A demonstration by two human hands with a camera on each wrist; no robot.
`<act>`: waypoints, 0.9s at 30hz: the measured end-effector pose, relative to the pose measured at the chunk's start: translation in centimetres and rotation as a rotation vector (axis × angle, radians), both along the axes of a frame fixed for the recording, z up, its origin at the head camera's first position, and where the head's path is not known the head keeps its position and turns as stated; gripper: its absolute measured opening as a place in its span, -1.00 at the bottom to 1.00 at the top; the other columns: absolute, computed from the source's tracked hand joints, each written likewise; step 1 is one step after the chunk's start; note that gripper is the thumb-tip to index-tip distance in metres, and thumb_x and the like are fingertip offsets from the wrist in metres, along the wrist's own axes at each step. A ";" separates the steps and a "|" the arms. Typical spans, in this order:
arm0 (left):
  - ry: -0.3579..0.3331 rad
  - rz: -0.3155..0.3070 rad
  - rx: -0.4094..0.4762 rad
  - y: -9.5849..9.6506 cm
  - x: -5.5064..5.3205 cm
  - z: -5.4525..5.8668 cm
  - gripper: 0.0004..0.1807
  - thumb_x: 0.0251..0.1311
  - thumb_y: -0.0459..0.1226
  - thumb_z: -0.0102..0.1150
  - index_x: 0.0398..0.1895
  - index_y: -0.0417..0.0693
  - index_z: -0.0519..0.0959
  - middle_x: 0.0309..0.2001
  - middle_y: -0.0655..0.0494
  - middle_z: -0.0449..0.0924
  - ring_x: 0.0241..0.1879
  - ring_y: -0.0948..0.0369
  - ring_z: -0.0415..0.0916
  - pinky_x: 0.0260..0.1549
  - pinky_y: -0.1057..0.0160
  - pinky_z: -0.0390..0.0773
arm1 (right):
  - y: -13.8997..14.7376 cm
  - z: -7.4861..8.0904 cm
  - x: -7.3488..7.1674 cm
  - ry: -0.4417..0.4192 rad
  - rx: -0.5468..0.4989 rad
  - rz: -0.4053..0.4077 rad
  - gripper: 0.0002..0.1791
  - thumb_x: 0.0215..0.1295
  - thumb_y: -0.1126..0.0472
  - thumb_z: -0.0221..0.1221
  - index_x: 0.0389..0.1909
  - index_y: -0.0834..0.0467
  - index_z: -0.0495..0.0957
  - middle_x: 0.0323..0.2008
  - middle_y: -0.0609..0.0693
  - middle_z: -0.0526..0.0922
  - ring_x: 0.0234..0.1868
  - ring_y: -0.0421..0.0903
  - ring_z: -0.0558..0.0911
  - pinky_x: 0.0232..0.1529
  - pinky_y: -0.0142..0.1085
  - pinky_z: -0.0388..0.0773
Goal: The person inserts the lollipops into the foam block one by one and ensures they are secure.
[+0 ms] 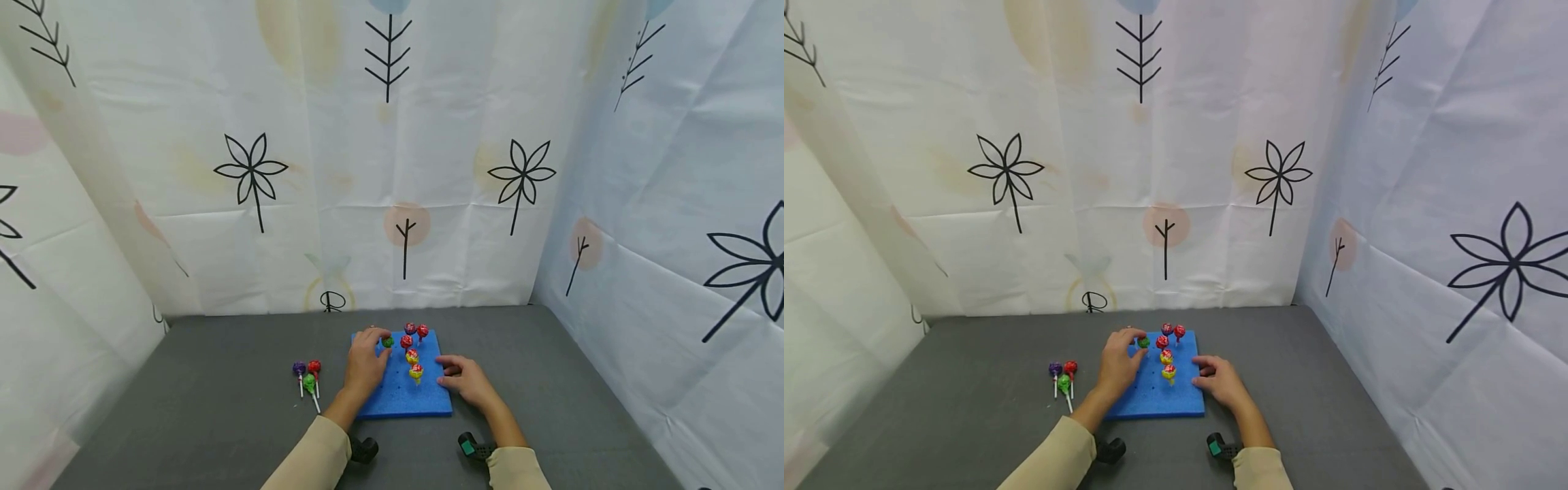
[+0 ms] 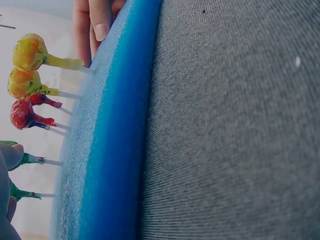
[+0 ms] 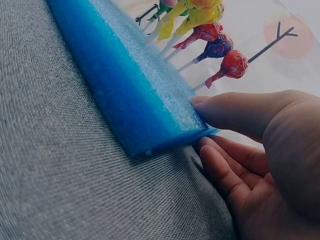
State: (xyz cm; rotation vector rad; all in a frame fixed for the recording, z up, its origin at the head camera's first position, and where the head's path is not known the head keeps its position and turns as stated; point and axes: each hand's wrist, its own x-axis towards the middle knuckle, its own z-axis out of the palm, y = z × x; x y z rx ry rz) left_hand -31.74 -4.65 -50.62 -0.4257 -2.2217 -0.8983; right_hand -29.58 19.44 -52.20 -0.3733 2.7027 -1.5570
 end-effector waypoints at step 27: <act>0.016 -0.034 0.067 -2.2 1.8 -0.4 -0.63 -0.14 -0.38 0.55 -0.19 -0.06 0.67 -0.03 0.01 0.55 0.00 0.00 0.46 -0.03 -0.07 0.48 | -0.1 0.2 0.2 -0.002 0.001 -0.015 -0.58 0.20 0.32 0.32 0.10 0.23 0.57 -0.04 0.07 0.60 -0.09 -0.01 0.57 -0.01 -0.02 0.51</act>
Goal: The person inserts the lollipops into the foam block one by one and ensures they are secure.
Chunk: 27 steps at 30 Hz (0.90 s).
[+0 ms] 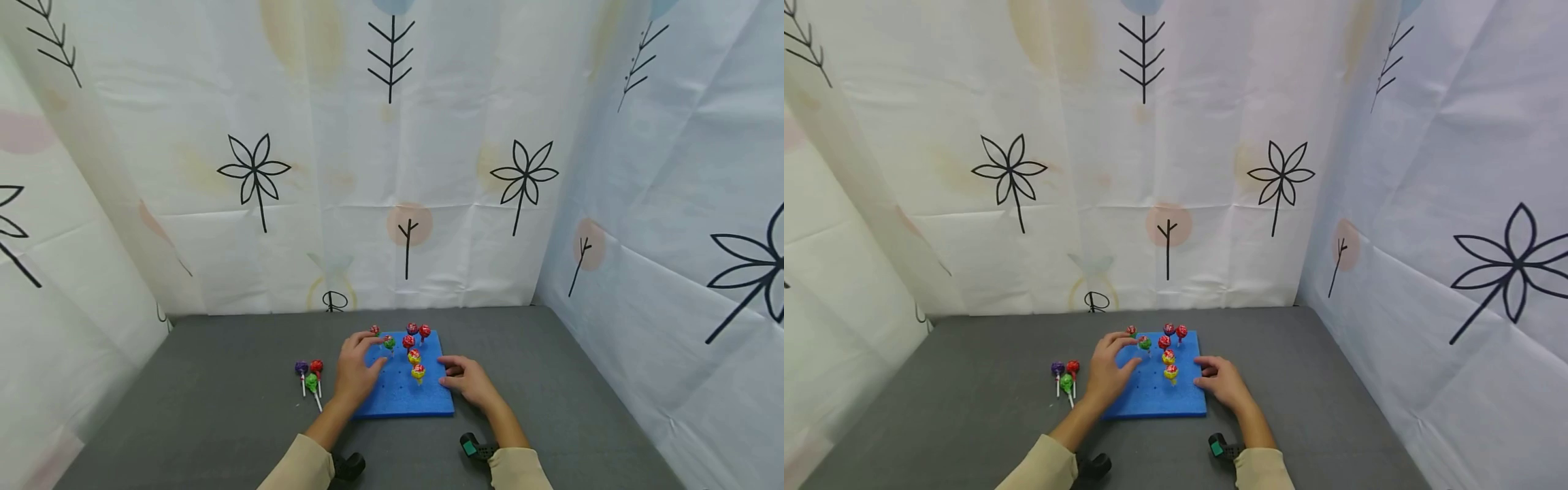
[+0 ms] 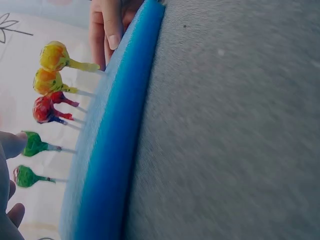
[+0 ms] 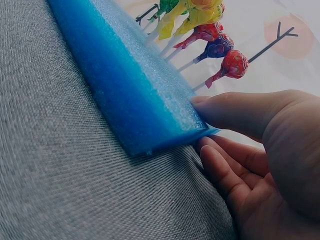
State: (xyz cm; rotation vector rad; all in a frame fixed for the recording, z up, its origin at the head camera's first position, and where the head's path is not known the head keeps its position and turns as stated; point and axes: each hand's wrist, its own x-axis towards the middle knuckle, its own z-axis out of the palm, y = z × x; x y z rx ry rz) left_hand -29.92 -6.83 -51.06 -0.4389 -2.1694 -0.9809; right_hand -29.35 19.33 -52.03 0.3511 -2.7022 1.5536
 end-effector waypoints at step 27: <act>-0.260 -0.012 -0.149 -7.5 2.4 -0.6 -0.58 -0.06 -0.23 0.53 -0.06 0.03 0.68 0.18 -0.03 0.53 0.22 -0.07 0.37 0.11 -0.36 0.20 | 0.1 0.0 -0.1 0.005 0.003 0.002 -0.60 0.21 0.32 0.32 0.09 0.23 0.58 -0.06 0.07 0.61 -0.09 0.00 0.57 -0.02 -0.03 0.52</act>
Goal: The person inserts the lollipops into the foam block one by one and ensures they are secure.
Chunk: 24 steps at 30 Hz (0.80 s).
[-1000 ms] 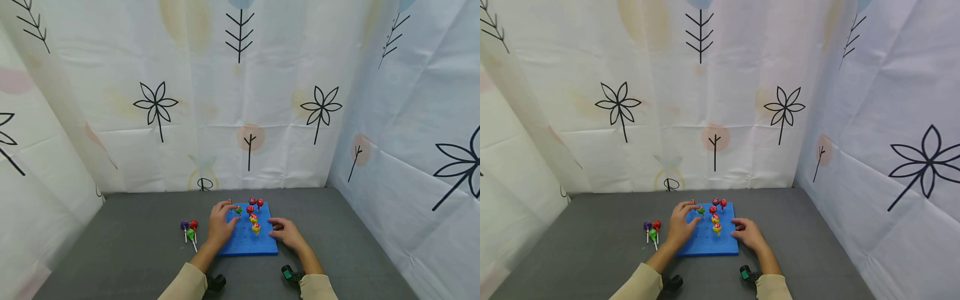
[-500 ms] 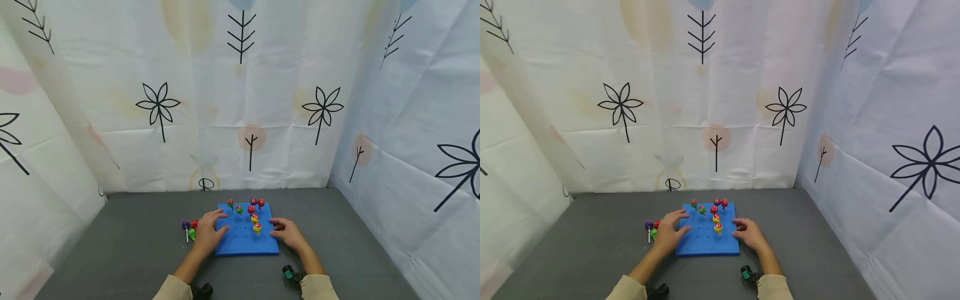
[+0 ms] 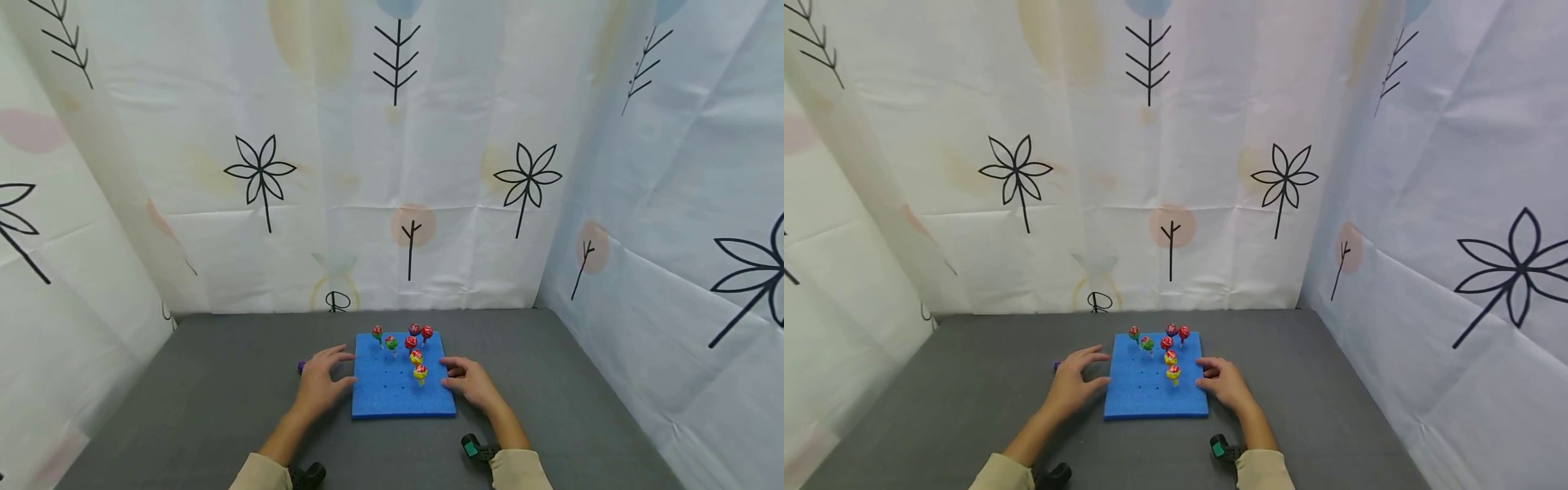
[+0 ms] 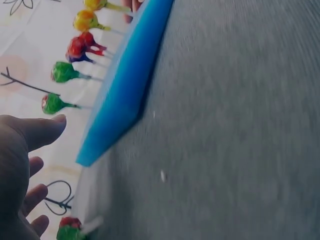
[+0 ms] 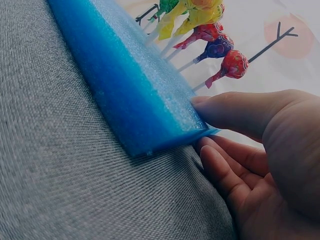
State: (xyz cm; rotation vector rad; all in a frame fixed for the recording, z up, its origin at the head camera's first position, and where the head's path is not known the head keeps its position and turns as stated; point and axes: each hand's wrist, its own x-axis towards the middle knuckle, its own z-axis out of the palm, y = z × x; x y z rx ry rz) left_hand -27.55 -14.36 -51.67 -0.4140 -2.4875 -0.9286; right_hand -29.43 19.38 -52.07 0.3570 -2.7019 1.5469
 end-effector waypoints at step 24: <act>-0.046 0.099 -0.192 -4.3 -1.3 -0.3 -0.60 -0.07 -0.16 0.53 -0.09 0.06 0.67 0.04 0.01 0.60 0.10 -0.09 0.40 0.10 -0.29 0.18 | -0.2 -0.1 -0.1 0.000 0.002 -0.023 -0.60 0.19 0.34 0.33 0.07 0.22 0.59 -0.05 0.06 0.62 -0.11 -0.02 0.58 -0.04 -0.03 0.52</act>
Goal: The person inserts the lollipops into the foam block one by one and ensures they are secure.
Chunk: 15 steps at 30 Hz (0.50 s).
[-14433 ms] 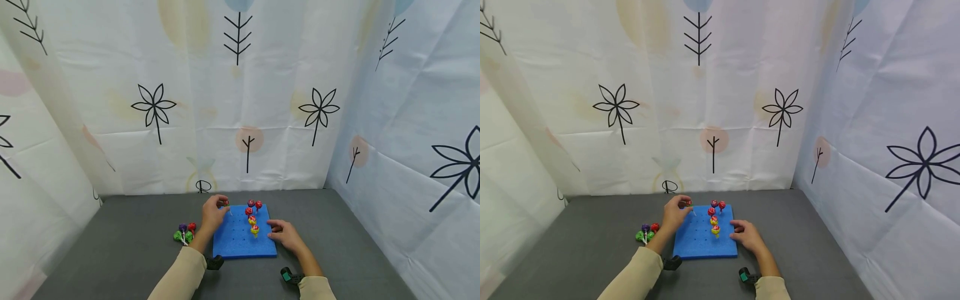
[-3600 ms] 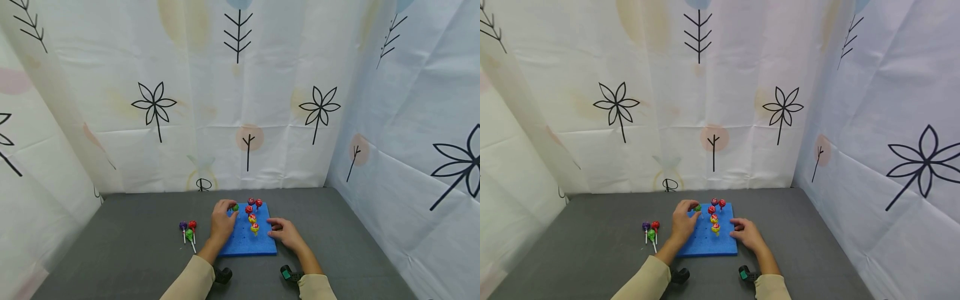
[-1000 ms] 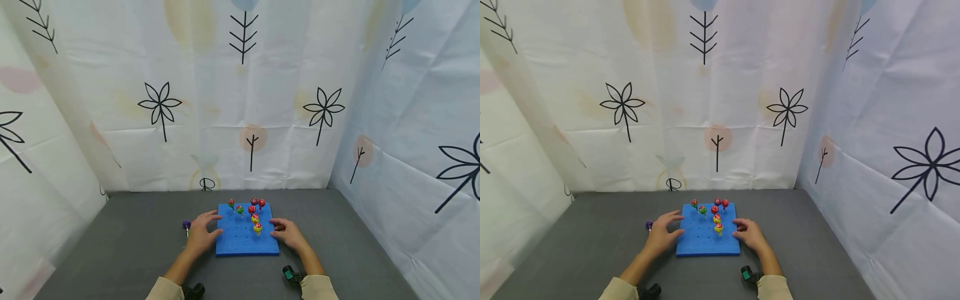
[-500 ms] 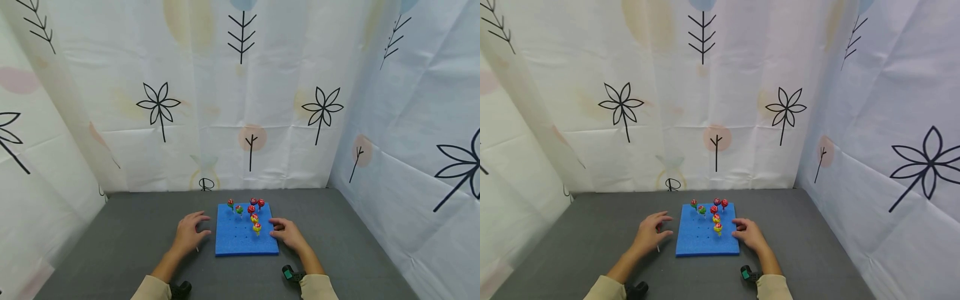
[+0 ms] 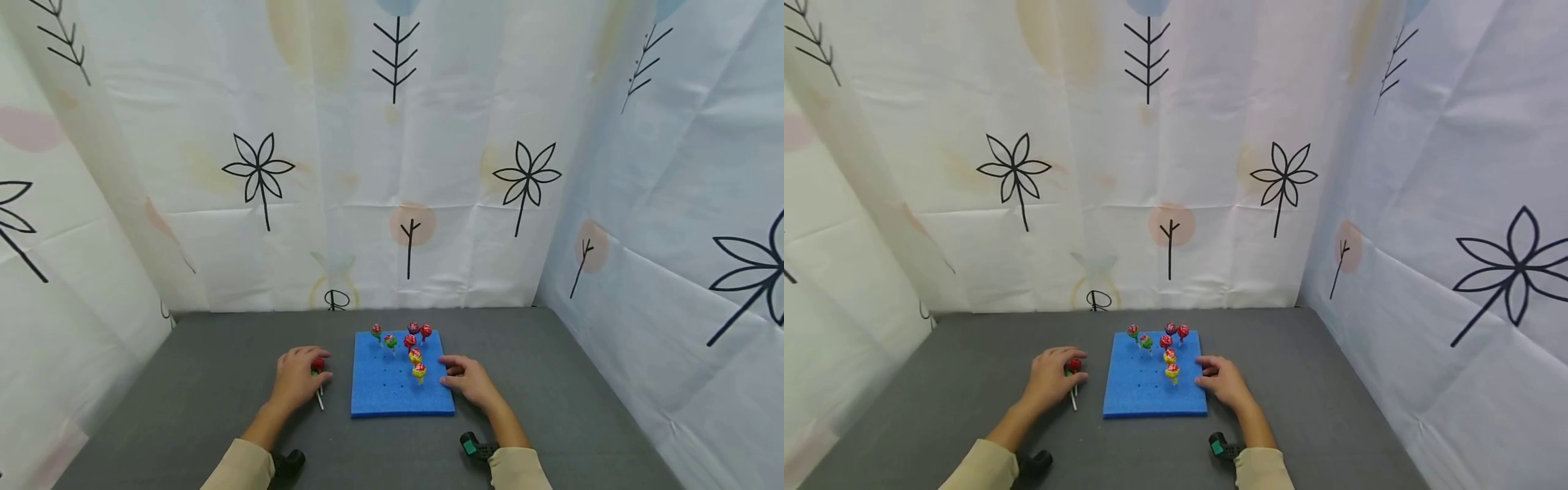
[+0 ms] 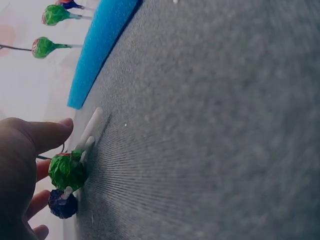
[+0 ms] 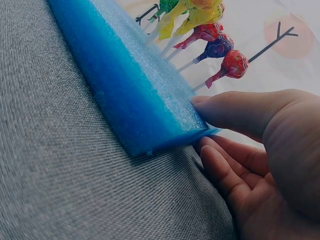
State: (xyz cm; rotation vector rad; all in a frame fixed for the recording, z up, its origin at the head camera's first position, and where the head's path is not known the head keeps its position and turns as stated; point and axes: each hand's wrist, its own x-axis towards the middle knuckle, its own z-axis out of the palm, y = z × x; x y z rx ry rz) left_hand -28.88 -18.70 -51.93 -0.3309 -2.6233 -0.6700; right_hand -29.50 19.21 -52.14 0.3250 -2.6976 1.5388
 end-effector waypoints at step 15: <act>-0.086 0.057 -0.083 -0.4 -0.7 0.1 -0.54 0.04 -0.09 0.45 0.02 -0.01 0.63 -0.03 -0.04 0.64 0.07 -0.12 0.39 0.10 -0.27 0.15 | 0.0 0.2 0.1 0.000 0.004 0.020 -0.59 0.21 0.33 0.31 0.10 0.24 0.58 -0.04 0.09 0.61 -0.09 0.01 0.57 -0.03 -0.03 0.52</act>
